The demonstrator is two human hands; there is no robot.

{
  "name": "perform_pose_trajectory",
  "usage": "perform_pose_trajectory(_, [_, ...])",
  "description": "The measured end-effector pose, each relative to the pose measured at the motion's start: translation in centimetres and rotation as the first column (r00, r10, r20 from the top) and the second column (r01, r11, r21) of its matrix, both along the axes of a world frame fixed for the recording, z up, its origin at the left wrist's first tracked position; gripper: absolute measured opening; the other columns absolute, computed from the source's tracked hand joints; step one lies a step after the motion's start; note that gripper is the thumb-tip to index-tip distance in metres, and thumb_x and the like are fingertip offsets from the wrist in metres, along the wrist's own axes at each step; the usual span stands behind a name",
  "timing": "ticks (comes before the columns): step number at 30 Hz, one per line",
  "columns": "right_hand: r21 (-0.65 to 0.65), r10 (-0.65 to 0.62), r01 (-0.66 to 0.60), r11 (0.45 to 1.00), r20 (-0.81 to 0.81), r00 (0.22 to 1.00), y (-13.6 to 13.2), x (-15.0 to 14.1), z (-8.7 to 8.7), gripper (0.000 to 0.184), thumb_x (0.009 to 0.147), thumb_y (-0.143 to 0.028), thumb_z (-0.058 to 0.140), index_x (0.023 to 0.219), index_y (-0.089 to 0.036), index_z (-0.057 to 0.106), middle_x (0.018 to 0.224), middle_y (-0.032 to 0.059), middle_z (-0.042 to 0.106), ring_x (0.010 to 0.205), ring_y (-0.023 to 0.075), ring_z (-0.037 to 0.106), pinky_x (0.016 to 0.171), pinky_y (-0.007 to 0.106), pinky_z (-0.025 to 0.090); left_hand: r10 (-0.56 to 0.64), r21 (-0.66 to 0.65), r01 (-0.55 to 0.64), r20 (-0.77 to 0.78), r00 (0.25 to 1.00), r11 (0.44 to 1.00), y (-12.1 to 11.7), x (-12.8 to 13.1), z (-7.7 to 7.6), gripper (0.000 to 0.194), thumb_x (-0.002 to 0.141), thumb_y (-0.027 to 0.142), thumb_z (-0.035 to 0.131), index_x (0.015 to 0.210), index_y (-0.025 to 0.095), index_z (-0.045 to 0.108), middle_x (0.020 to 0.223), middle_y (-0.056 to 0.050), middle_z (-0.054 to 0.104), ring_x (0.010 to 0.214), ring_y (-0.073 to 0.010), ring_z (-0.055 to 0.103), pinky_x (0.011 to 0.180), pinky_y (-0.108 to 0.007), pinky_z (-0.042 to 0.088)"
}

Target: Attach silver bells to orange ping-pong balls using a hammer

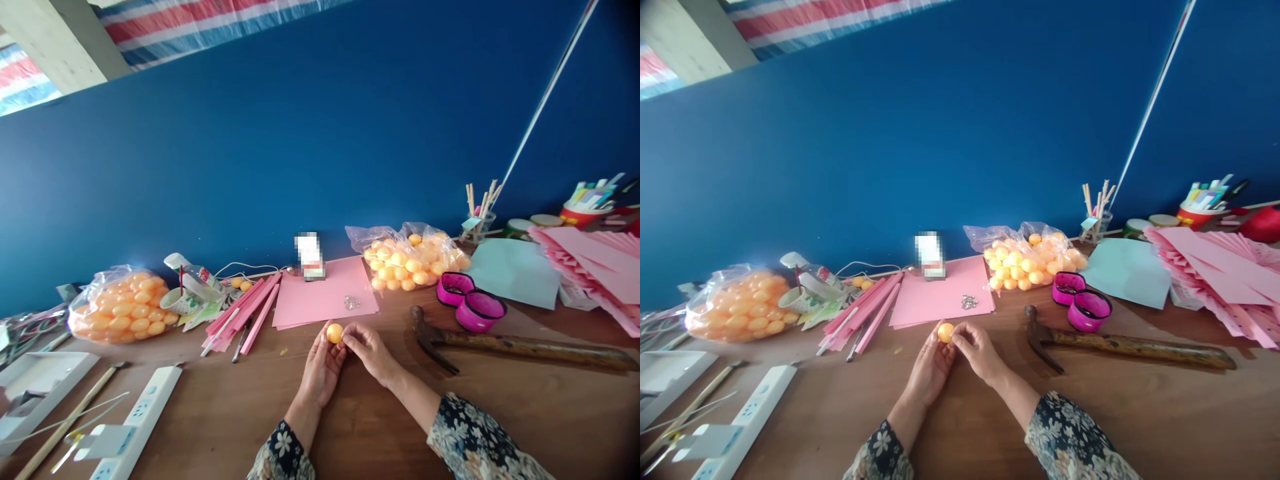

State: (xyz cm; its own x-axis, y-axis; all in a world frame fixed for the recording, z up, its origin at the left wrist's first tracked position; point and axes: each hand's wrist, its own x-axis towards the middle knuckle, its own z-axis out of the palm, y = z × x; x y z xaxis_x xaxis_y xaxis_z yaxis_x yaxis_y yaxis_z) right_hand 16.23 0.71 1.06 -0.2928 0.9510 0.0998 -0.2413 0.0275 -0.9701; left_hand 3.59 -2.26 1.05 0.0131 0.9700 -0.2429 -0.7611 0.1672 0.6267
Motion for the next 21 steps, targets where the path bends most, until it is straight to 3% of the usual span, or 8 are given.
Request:
perform_pose_trajectory(4, [-0.058, 0.007, -0.009, 0.998, -0.043, 0.999, -0.1, 0.0, 0.4, 0.015, 0.078, -0.034, 0.058, 0.077, -0.019, 0.056, 0.066, -0.0019, 0.058, 0.064, 0.0119, 0.053, 0.065, 0.025, 0.042, -0.026, -0.005, 0.026, 0.017, 1.0, 1.0, 0.0, -0.1, -0.1, 0.037, 0.076, 0.015, 0.061, 0.112, 0.02, 0.055, 0.098, -0.006, 0.065, 0.076, -0.0092, 0.062, 0.073, -0.021, 0.051])
perform_pose_trajectory(9, [-0.161, -0.018, 0.0, 0.987, -0.106, 0.994, -0.1, 0.1, 0.7, 0.016, 0.076, -0.033, 0.061, 0.076, -0.019, 0.056, 0.068, -0.0023, 0.057, 0.06, 0.0098, 0.05, 0.06, 0.023, 0.04, -0.007, -0.064, 0.011, 0.061, 0.998, 0.998, 0.2, -0.3, 0.1, 0.019, 0.08, 0.023, 0.058, 0.094, 0.011, 0.061, 0.086, -0.008, 0.067, 0.073, -0.0111, 0.063, 0.069, -0.021, 0.052])
perform_pose_trajectory(15, [-0.188, -0.029, 0.004, 0.982, -0.129, 0.991, -0.1, 0.2, 0.6, 0.016, 0.076, -0.034, 0.061, 0.076, -0.018, 0.055, 0.067, -0.0025, 0.054, 0.06, 0.0093, 0.047, 0.059, 0.022, 0.039, -0.038, -0.138, 0.059, 0.151, 0.988, 0.989, 0.3, -0.9, 0.2, 0.029, 0.084, 0.033, 0.05, 0.096, 0.009, 0.061, 0.095, -0.01, 0.069, 0.074, -0.0127, 0.065, 0.067, -0.022, 0.054])
perform_pose_trajectory(21, [-0.18, -0.039, 0.02, 0.984, -0.107, 0.993, 0.0, 0.2, 0.6, 0.017, 0.075, -0.034, 0.061, 0.076, -0.019, 0.055, 0.067, -0.0023, 0.053, 0.06, 0.0101, 0.047, 0.06, 0.024, 0.04, -0.059, -0.165, 0.095, 0.215, 0.975, 0.982, 0.4, -1.3, -0.3, 0.034, 0.085, 0.037, 0.045, 0.089, 0.007, 0.062, 0.083, -0.011, 0.071, 0.071, -0.0141, 0.066, 0.065, -0.023, 0.053])
